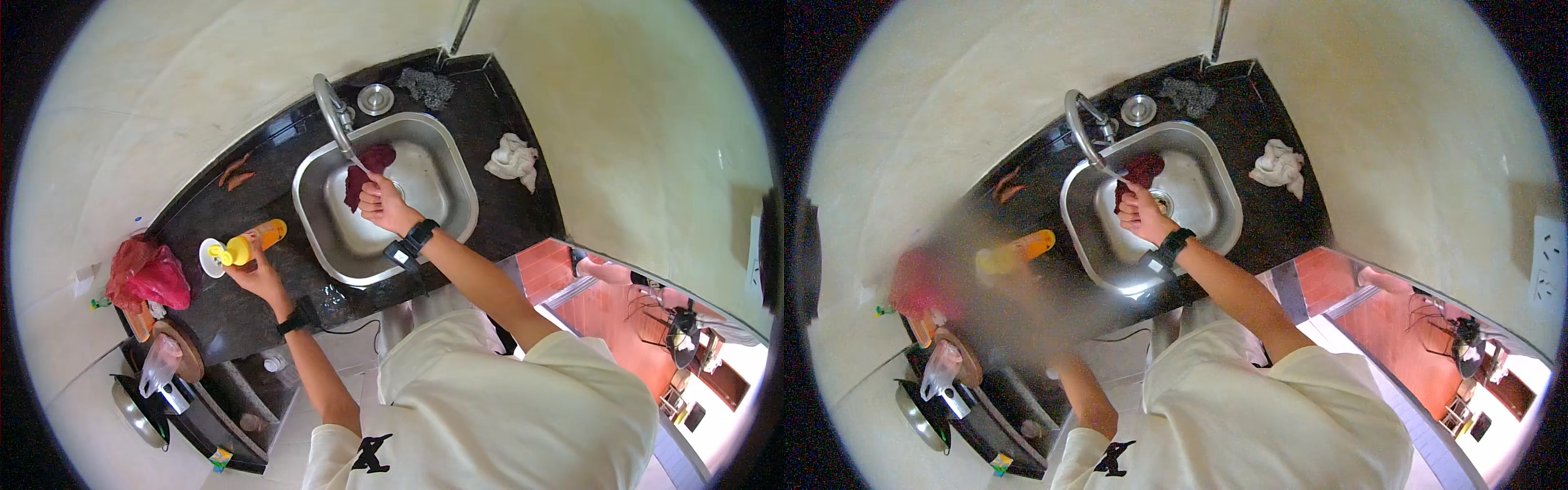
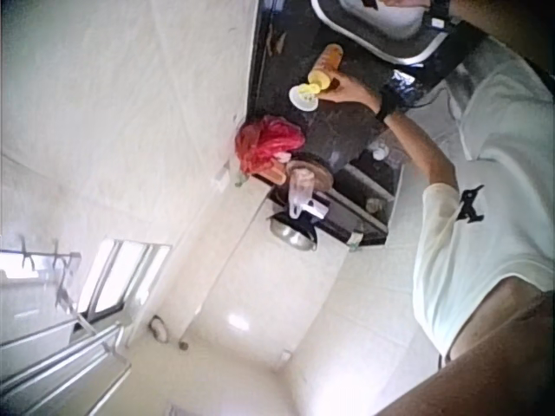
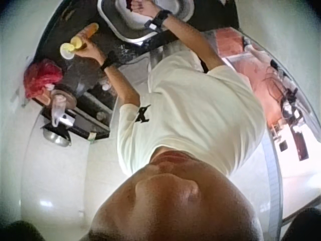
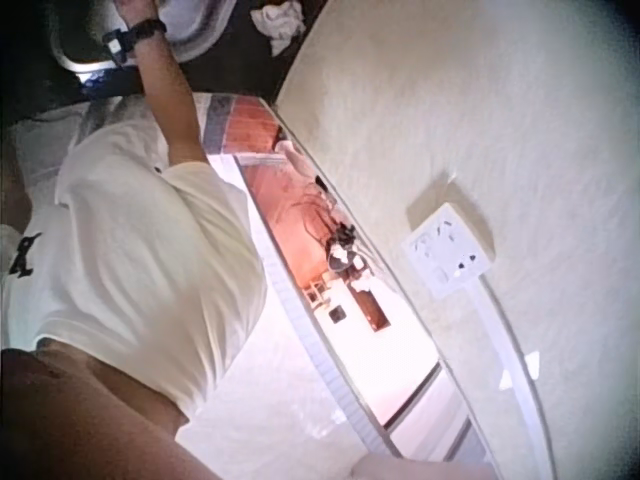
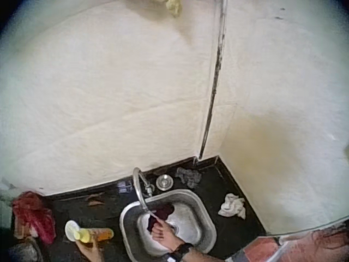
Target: Washing a red cloth with detergent in a sink.
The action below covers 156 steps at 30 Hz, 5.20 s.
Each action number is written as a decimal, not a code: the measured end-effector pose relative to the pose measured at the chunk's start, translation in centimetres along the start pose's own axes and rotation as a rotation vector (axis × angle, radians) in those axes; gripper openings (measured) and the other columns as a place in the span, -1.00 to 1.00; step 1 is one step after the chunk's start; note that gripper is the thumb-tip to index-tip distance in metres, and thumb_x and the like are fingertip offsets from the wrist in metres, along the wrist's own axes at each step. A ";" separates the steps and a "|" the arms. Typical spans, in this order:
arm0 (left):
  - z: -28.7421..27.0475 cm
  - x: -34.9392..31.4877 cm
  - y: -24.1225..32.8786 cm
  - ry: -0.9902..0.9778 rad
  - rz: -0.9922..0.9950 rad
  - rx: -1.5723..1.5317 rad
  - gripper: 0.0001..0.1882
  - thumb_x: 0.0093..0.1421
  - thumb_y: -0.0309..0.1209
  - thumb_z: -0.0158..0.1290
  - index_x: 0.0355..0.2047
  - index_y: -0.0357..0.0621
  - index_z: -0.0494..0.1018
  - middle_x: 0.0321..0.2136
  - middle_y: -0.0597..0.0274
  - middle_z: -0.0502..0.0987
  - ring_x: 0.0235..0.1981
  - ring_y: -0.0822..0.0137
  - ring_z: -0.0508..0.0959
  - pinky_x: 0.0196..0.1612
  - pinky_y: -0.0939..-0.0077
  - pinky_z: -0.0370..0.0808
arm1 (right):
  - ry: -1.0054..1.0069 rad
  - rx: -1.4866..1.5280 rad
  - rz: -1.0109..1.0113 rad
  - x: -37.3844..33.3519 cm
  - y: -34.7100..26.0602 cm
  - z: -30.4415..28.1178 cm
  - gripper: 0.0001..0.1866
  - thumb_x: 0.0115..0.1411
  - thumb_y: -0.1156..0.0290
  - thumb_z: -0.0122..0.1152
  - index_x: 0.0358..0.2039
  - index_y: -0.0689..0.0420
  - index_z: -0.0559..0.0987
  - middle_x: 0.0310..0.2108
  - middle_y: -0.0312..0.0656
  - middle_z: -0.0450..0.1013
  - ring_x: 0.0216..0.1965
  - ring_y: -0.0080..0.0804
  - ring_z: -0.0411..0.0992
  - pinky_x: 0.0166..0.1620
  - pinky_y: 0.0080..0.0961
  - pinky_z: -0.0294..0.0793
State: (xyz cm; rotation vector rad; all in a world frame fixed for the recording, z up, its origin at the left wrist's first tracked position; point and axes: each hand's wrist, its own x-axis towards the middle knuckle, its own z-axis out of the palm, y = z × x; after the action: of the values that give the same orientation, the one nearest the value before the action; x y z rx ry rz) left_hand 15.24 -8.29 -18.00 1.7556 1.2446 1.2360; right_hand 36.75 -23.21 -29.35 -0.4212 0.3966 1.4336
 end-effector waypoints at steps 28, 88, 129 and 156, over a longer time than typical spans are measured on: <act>-1.1 -2.7 -3.8 0.151 -0.113 0.103 -0.48 0.15 -0.42 0.30 0.02 -0.23 0.27 -0.14 0.15 0.48 -0.22 0.37 0.54 -0.22 0.54 0.54 | 0.267 0.000 -0.151 -7.1 -6.0 -3.2 -0.68 0.34 0.19 0.18 -0.52 -0.03 0.37 -0.68 -0.51 0.12 -0.71 -0.72 0.05 -0.65 -0.72 0.05; 13.4 -13.4 -0.6 -0.697 -0.026 -0.178 -0.33 0.19 -0.75 -0.07 0.28 -0.10 0.04 0.23 -0.10 0.27 0.24 0.06 0.34 0.29 0.20 0.26 | 0.202 -0.528 -0.398 -1.2 1.6 -0.6 -0.58 0.50 0.13 -0.25 0.21 -0.03 0.42 -0.08 -0.29 0.50 -0.10 -0.45 0.47 0.08 -0.46 0.47; 12.6 -10.0 3.4 -0.711 0.132 0.152 -0.75 0.26 -0.34 -0.02 -0.24 -0.30 0.52 -0.39 -0.26 0.58 -0.35 -0.22 0.59 -0.33 -0.07 0.48 | 0.319 -1.125 -0.928 -1.9 2.4 3.8 -0.51 0.37 0.00 0.07 -0.08 0.24 0.53 -0.06 -0.10 0.47 0.05 -0.29 0.39 0.11 -0.40 0.34; 13.6 -9.4 0.6 -0.616 -0.231 -0.508 -0.52 0.33 -0.38 0.08 0.19 -0.24 0.25 -0.02 0.16 0.48 -0.03 0.36 0.48 0.05 0.45 0.42 | 0.151 -0.913 -0.633 -2.7 0.3 5.7 -0.53 0.34 -0.03 0.12 -0.14 0.19 0.56 -0.23 -0.27 0.53 -0.21 -0.53 0.45 -0.12 -0.56 0.43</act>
State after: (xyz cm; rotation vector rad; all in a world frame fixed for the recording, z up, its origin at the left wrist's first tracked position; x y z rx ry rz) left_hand 27.17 -17.15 -25.17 1.4056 0.6710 0.7061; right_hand 36.21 -22.61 -23.05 -1.2694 -0.2992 0.8839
